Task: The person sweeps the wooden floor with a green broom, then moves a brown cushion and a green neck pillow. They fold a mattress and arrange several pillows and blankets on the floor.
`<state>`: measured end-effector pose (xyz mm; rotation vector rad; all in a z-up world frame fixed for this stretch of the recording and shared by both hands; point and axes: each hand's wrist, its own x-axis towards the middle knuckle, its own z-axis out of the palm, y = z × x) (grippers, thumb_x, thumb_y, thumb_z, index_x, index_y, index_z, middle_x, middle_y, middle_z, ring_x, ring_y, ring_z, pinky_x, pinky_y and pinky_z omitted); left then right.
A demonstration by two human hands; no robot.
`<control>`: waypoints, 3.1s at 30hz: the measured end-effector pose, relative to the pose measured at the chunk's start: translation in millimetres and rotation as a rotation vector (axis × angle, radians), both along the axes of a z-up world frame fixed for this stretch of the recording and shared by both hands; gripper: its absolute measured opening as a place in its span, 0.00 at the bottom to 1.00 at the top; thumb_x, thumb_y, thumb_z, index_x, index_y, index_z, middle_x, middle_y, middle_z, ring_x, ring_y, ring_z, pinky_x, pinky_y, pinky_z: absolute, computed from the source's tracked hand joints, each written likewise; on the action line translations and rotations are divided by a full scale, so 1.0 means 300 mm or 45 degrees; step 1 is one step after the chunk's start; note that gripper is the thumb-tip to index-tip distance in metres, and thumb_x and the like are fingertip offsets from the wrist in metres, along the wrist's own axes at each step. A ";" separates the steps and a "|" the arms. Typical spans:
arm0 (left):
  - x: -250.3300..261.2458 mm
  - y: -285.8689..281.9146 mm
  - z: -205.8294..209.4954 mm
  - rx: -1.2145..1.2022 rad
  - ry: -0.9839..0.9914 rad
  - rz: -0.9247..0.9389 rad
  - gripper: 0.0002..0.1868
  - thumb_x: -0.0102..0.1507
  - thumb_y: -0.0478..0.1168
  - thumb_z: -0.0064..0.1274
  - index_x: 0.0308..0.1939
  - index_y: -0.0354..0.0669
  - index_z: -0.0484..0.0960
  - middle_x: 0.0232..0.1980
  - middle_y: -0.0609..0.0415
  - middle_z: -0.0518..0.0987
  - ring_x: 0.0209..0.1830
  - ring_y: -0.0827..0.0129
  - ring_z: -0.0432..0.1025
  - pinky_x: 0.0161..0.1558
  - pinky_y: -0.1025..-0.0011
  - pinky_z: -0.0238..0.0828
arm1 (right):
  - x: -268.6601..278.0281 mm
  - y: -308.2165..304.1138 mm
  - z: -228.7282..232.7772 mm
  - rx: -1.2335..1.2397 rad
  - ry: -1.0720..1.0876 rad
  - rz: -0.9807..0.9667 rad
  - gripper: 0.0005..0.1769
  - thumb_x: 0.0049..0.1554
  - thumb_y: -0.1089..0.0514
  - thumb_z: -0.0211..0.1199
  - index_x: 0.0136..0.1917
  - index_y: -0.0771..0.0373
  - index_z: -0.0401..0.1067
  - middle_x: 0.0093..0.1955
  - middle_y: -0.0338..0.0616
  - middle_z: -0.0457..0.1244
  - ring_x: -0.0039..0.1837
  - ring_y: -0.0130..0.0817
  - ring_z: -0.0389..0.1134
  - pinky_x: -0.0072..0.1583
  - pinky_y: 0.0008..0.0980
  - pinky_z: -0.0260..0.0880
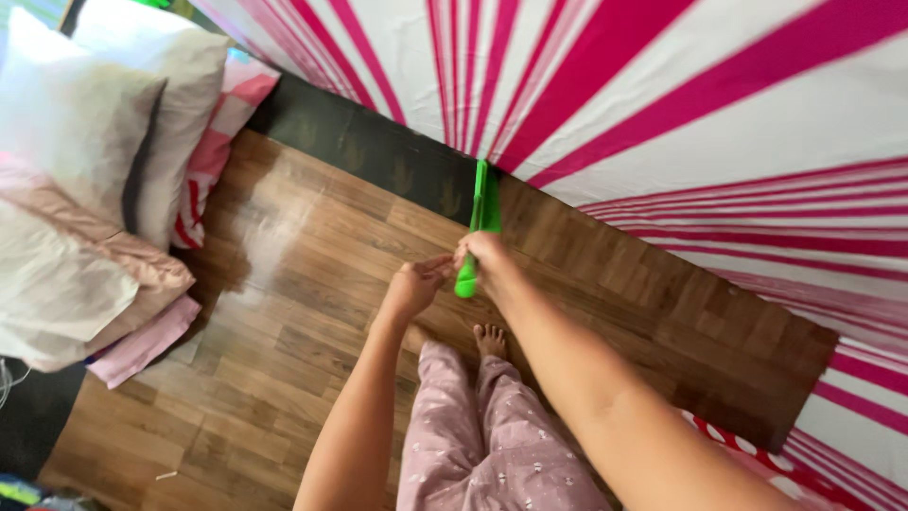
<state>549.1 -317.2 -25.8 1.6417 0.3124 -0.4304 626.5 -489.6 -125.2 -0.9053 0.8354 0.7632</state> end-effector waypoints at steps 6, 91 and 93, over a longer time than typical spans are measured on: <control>-0.004 0.229 0.087 0.362 0.437 0.016 0.20 0.62 0.47 0.60 0.58 0.54 0.85 0.45 0.45 0.88 0.41 0.59 0.81 0.43 0.62 0.78 | -0.138 -0.125 0.104 0.392 0.140 -0.042 0.18 0.60 0.60 0.53 0.28 0.55 0.60 0.24 0.37 0.55 0.25 0.29 0.57 0.27 0.30 0.59; -0.844 0.925 -0.095 0.182 0.663 1.496 0.21 0.60 0.47 0.62 0.58 0.62 0.86 0.38 0.51 0.87 0.37 0.73 0.78 0.45 0.70 0.74 | 0.496 1.576 0.463 -0.768 -0.650 2.470 0.20 0.58 0.65 0.64 0.65 0.63 0.73 0.34 0.48 0.67 0.27 0.28 0.63 0.28 0.31 0.64; -0.830 0.959 -0.095 0.188 0.605 1.495 0.21 0.60 0.47 0.62 0.58 0.62 0.85 0.40 0.52 0.87 0.38 0.74 0.78 0.46 0.70 0.74 | 0.318 1.522 0.502 -0.687 -0.673 2.614 0.23 0.57 0.64 0.65 0.66 0.60 0.73 0.34 0.48 0.67 0.26 0.30 0.64 0.28 0.33 0.67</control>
